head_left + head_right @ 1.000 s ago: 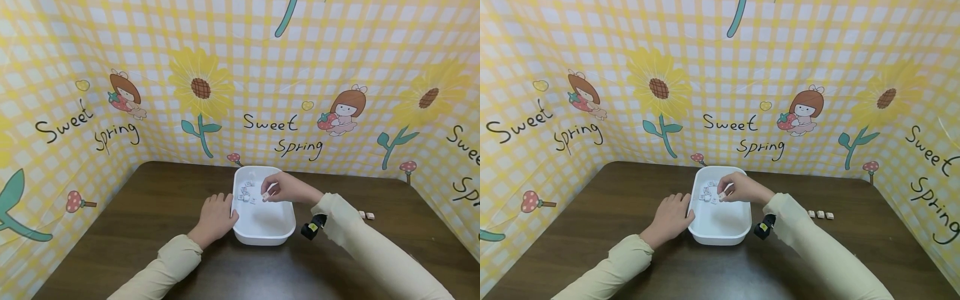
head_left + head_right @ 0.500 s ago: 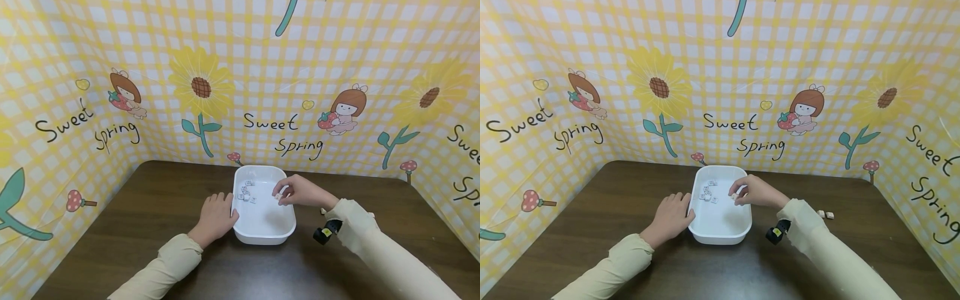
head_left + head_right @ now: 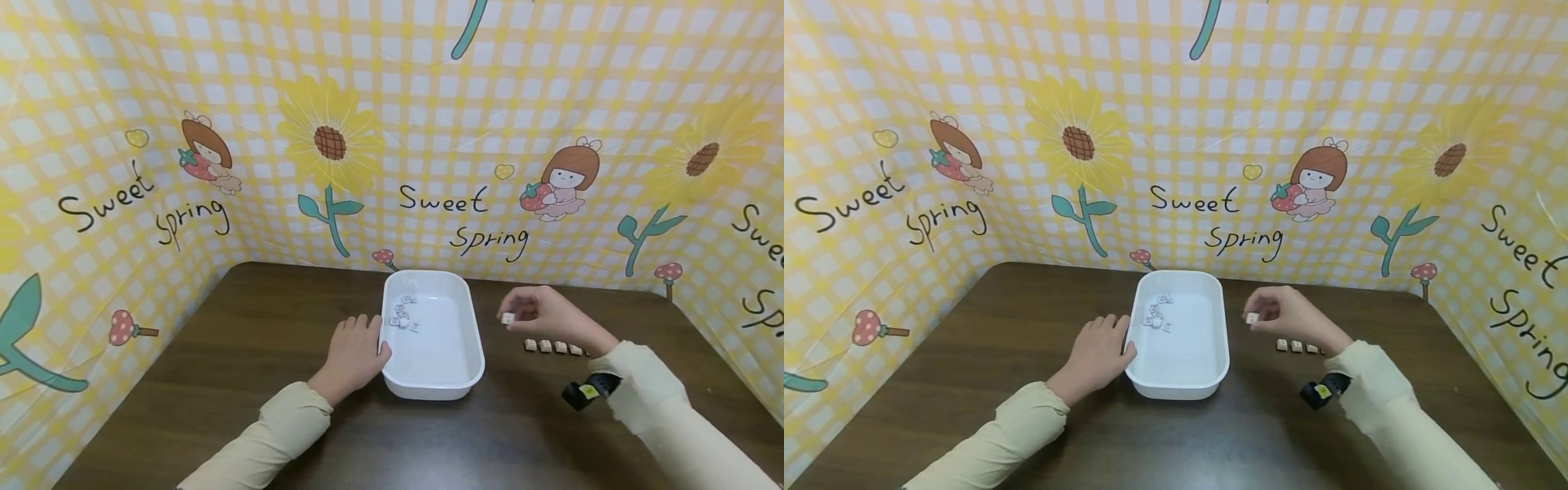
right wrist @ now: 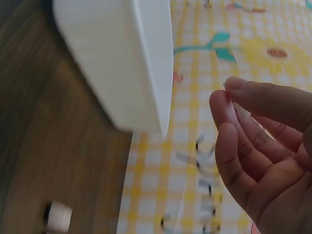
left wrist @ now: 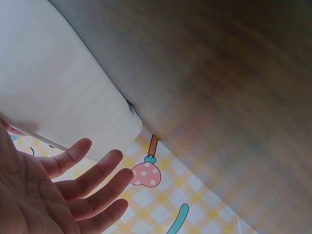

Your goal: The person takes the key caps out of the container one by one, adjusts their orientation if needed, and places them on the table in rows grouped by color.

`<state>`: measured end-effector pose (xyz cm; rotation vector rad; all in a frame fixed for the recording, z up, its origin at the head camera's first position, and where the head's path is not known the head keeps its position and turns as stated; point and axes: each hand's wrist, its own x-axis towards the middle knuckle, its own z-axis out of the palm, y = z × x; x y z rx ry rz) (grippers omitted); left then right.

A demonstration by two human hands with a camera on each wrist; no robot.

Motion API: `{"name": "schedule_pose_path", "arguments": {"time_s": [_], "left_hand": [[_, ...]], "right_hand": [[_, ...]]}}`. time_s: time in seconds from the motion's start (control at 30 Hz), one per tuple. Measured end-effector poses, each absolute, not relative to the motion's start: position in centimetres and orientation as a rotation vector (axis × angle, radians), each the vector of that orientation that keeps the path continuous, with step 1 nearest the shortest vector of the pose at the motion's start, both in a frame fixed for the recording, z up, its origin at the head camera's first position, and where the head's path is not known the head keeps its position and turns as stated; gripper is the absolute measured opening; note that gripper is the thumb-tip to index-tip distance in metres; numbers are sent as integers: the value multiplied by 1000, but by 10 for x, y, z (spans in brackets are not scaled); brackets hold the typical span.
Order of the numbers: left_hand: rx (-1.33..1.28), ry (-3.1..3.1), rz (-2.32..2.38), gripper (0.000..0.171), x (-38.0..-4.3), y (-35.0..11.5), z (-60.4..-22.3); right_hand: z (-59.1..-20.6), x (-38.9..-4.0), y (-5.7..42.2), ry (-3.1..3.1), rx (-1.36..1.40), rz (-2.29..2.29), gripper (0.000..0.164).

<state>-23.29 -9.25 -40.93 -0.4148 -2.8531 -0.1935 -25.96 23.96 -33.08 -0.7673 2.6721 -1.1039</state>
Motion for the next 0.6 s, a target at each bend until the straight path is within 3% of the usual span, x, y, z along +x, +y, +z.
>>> {"name": "schedule_pose_path", "arguments": {"time_s": [0.6], "left_hand": [[-399,-2877,-204,41,-233,-91,-408]], "right_hand": [[-373,-243,392,2948,-484,-971,20]]}}
